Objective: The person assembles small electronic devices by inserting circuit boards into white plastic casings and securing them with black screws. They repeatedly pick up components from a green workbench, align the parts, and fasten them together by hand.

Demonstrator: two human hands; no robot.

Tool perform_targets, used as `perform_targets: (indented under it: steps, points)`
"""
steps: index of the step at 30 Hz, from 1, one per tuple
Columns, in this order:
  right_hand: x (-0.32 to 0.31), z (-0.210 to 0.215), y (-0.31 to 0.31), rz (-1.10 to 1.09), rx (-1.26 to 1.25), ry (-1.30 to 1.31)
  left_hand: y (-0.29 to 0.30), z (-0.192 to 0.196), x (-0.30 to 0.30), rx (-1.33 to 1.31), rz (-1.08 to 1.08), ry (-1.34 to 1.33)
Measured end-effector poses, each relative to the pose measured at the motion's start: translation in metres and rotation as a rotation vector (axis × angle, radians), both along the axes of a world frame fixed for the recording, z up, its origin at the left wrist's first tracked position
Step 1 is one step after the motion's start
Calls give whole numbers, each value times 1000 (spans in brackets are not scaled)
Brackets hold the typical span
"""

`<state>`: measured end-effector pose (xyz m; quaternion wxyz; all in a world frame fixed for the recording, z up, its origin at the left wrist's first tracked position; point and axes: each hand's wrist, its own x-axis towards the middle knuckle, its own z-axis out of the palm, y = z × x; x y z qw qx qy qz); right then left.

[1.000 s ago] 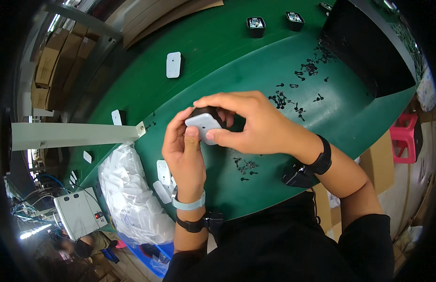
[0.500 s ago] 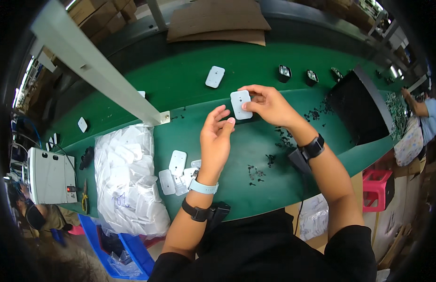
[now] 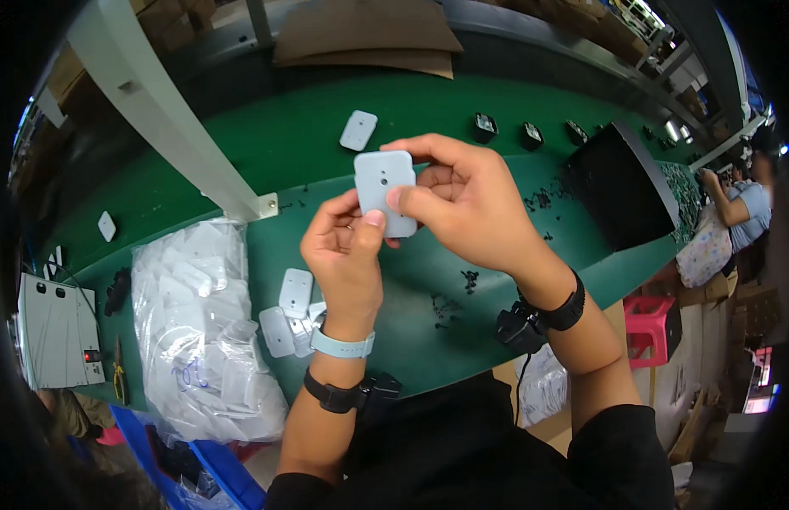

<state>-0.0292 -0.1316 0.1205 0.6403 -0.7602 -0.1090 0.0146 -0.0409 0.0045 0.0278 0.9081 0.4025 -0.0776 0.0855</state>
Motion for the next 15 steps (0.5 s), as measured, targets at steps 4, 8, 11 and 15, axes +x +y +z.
perform_targets:
  steps: [4,8,11,15]
  points:
    - [-2,-1,-1,-10,29,12,-1,0,-1,-49,-21,-21]
    - [-3,-3,-3,6,53,-19,-5,3,-2,27,68,-63]
    - [-5,-5,-3,24,42,-55,-9,1,-1,59,134,-144]
    - [-8,-14,3,-56,65,-137,-10,3,1,116,181,-89]
